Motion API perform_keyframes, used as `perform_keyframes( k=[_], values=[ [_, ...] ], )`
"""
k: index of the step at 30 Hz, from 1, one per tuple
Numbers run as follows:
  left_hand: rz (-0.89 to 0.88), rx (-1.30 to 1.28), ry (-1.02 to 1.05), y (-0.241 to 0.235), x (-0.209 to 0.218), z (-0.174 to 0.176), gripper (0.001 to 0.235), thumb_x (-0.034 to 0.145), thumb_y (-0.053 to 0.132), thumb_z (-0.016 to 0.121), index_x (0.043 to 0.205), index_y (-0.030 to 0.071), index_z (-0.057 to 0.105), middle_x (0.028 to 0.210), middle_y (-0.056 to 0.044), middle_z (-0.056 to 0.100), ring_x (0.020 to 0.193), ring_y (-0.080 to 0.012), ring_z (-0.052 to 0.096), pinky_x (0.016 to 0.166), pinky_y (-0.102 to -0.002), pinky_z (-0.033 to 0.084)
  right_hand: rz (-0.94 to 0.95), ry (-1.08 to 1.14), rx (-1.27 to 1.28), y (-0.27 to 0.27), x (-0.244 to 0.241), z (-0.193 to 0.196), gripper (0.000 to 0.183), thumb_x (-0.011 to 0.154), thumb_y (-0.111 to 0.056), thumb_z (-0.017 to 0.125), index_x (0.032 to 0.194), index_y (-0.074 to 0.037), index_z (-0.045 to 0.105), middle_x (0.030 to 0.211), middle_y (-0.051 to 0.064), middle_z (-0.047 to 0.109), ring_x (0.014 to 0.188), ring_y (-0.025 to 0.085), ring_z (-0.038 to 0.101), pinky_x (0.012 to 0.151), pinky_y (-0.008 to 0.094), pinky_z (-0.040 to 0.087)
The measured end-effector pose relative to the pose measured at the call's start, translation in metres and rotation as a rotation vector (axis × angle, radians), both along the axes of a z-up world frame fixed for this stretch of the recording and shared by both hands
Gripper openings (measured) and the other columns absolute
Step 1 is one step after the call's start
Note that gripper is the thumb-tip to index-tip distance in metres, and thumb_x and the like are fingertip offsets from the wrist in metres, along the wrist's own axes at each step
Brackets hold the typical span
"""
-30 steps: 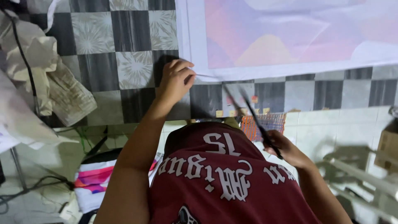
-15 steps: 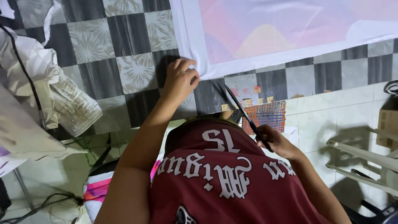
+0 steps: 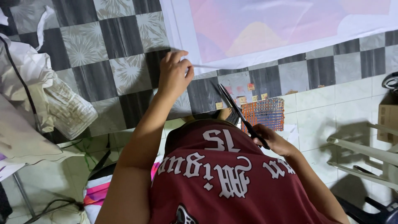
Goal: Cutting out garment patterns from a large sheet of printed fabric using scissors.
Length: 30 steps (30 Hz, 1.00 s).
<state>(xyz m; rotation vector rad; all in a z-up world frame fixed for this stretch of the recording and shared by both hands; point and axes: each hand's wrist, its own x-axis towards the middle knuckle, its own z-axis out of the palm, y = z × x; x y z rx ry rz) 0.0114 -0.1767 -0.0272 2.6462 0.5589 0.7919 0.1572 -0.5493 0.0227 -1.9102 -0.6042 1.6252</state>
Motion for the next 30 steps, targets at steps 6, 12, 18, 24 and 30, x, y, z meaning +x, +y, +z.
perform_keyframes(
  k=[6, 12, 18, 24, 30],
  values=[
    [0.014, 0.009, -0.002, -0.001, 0.0, 0.005, 0.009, 0.076, 0.018, 0.071, 0.074, 0.013, 0.064, 0.108, -0.002, 0.059, 0.102, -0.0277, 0.056, 0.076, -0.039, 0.048, -0.01, -0.018, 0.024, -0.016, 0.002, -0.02, 0.052, 0.081, -0.038, 0.066, 0.116, -0.001, 0.058, 0.083, 0.019, 0.06, 0.074, 0.028, 0.057, 0.066, 0.038, 0.043],
    [0.013, -0.005, -0.037, -0.004, 0.0, 0.014, 0.008, 0.077, 0.016, 0.07, 0.074, 0.012, 0.062, 0.108, -0.003, 0.06, 0.101, -0.027, 0.056, 0.077, -0.038, 0.046, 0.012, -0.036, 0.041, -0.008, 0.0, -0.008, 0.048, 0.083, -0.036, 0.064, 0.116, -0.002, 0.058, 0.083, 0.02, 0.061, 0.074, 0.028, 0.056, 0.068, 0.039, 0.043],
    [-0.003, 0.046, -0.038, -0.003, -0.001, 0.013, 0.011, 0.072, 0.016, 0.072, 0.071, 0.013, 0.061, 0.105, -0.003, 0.061, 0.1, -0.0273, 0.057, 0.077, -0.039, 0.046, 0.009, -0.006, 0.037, 0.002, -0.002, 0.003, 0.045, 0.082, -0.035, 0.065, 0.113, -0.003, 0.059, 0.081, 0.017, 0.06, 0.072, 0.026, 0.055, 0.065, 0.037, 0.042],
    [-0.057, 0.083, -0.02, -0.008, -0.013, -0.016, 0.013, 0.071, 0.025, 0.074, 0.069, 0.016, 0.066, 0.102, -0.002, 0.062, 0.102, -0.0251, 0.057, 0.077, -0.037, 0.046, 0.078, -0.001, 0.051, 0.009, 0.001, -0.014, 0.05, 0.084, -0.046, 0.062, 0.111, -0.004, 0.057, 0.082, 0.013, 0.056, 0.073, 0.024, 0.053, 0.063, 0.034, 0.042],
    [0.043, 0.082, 0.111, -0.022, -0.027, -0.002, 0.04, 0.082, 0.026, 0.068, 0.119, 0.011, 0.061, 0.132, -0.011, 0.054, 0.127, -0.0306, 0.045, 0.099, -0.05, 0.037, -0.023, 0.114, -0.007, 0.048, -0.008, 0.006, 0.064, 0.082, -0.052, 0.06, 0.119, 0.0, 0.051, 0.084, 0.013, 0.055, 0.075, 0.024, 0.052, 0.065, 0.036, 0.042]
  ],
)
